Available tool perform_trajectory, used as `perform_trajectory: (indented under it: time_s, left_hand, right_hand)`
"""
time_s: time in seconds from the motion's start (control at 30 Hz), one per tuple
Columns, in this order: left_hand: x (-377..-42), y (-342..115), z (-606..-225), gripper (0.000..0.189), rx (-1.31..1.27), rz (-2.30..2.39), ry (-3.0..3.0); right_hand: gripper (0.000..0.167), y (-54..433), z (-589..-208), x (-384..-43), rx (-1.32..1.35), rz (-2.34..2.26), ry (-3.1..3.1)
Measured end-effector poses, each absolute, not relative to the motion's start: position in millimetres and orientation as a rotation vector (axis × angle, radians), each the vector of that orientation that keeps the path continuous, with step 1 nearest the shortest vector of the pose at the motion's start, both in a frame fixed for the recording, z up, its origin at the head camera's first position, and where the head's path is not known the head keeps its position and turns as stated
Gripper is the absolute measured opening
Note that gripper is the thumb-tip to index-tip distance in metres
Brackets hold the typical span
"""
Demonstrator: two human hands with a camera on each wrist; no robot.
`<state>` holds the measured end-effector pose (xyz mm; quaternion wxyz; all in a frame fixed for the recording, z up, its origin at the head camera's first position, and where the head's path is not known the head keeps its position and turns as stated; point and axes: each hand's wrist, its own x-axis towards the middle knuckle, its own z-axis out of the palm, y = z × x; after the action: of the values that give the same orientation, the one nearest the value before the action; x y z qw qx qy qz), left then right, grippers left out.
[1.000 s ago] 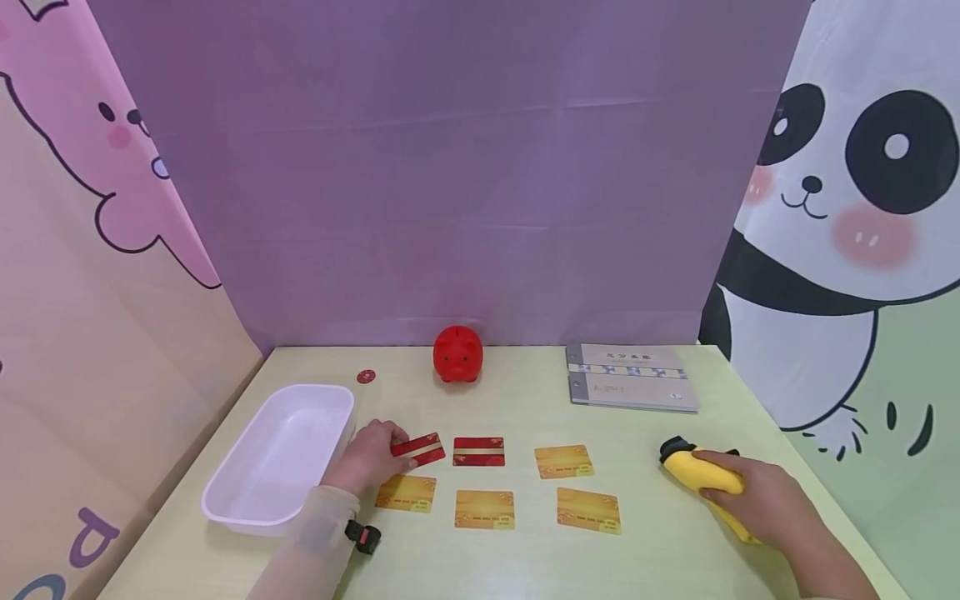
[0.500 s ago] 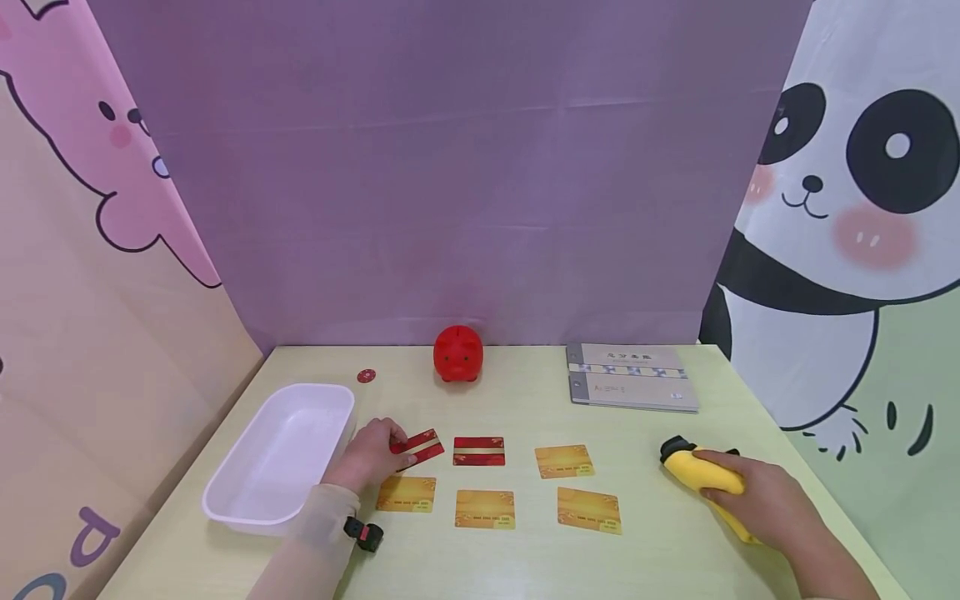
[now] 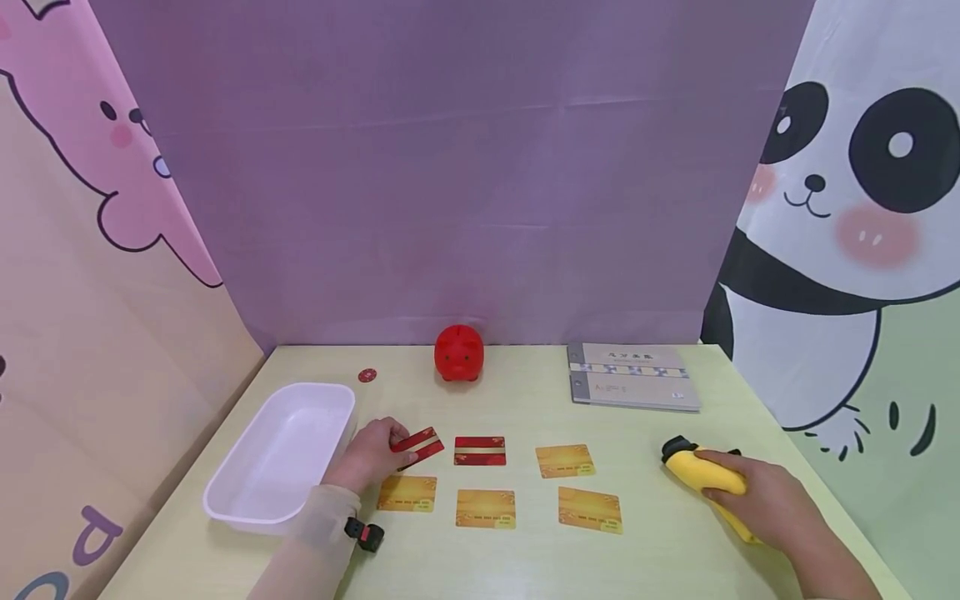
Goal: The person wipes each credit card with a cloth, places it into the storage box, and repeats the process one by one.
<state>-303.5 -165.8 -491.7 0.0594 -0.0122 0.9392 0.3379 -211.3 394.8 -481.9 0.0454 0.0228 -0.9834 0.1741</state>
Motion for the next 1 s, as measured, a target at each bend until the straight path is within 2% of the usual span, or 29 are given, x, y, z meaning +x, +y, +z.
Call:
perform_trajectory:
  time_s: [0.2,0.67,1.0]
  left_hand:
    - [-302.3,-168.5,-491.8,0.05,-0.026,1.001,2.872]
    - [-306.0,-171.5,-492.5,0.052,-0.029,0.984,2.841]
    - [-305.3,-171.8,-490.1,0.037,-0.035,1.236,2.786]
  right_hand:
    - [0.06,393.3,-479.7,-209.5,0.059,0.545,-3.018]
    - [0.055,394.3,-483.1,-209.2,0.103,0.538,-2.957]
    - [0.051,391.8,-481.1,-212.2,0.04,0.589,-2.945]
